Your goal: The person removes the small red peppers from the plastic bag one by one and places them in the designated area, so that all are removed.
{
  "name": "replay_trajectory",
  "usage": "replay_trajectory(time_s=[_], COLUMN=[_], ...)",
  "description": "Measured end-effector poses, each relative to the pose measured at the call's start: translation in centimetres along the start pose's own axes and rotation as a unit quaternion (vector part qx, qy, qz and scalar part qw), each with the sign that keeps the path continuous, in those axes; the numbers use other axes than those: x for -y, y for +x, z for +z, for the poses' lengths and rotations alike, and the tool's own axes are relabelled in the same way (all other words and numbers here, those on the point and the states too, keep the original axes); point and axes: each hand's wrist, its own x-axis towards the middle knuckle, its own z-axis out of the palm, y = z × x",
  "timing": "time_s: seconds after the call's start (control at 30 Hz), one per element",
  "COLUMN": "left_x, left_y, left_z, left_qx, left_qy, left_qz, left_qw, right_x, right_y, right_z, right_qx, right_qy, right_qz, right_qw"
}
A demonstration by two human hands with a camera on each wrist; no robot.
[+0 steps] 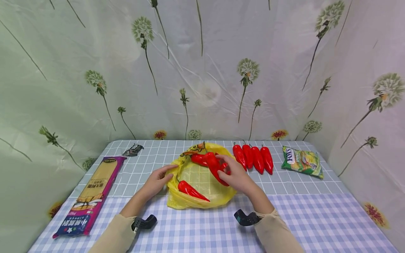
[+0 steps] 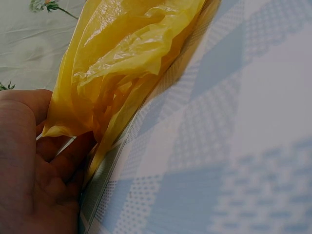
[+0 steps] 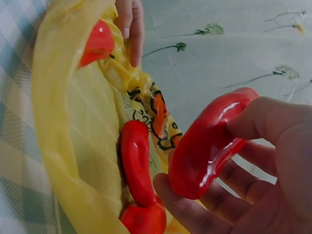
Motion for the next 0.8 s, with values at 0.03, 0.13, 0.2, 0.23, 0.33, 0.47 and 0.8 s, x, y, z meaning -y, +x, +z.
replay_trajectory(time_s=[0.03, 0.13, 0.2, 0.23, 0.33, 0.47, 0.8], left_x=[0.0, 0.1, 0.1, 0.2, 0.3, 0.3, 0.0], left_y=[0.0, 0.1, 0.1, 0.2, 0.2, 0.2, 0.1], left_z=[0.0, 0.0, 0.0, 0.0, 0.0, 0.0, 0.1], left_qx=[0.0, 0.0, 0.0, 0.0, -0.001, -0.001, -0.007], left_qy=[0.0, 0.002, 0.004, 0.005, 0.007, 0.009, 0.006], left_qz=[-0.001, -0.003, -0.005, -0.005, -0.005, -0.007, -0.009], left_qw=[1.0, 1.0, 1.0, 1.0, 1.0, 0.9999, 0.9999], right_x=[-0.1, -0.4, -0.5, -0.6, -0.8, -1.3, -2.7], right_y=[0.0, 0.1, 0.0, 0.0, 0.0, 0.0, 0.2], right_z=[-0.2, -0.7, -1.0, -1.2, -1.8, -2.5, -4.4], right_qx=[-0.004, -0.021, -0.033, -0.039, -0.063, -0.085, -0.126], right_qy=[0.001, 0.005, 0.003, 0.001, -0.006, 0.003, 0.031], right_qz=[-0.002, -0.008, -0.017, -0.022, -0.026, -0.005, 0.067], right_qw=[1.0, 1.0, 0.999, 0.999, 0.998, 0.996, 0.989])
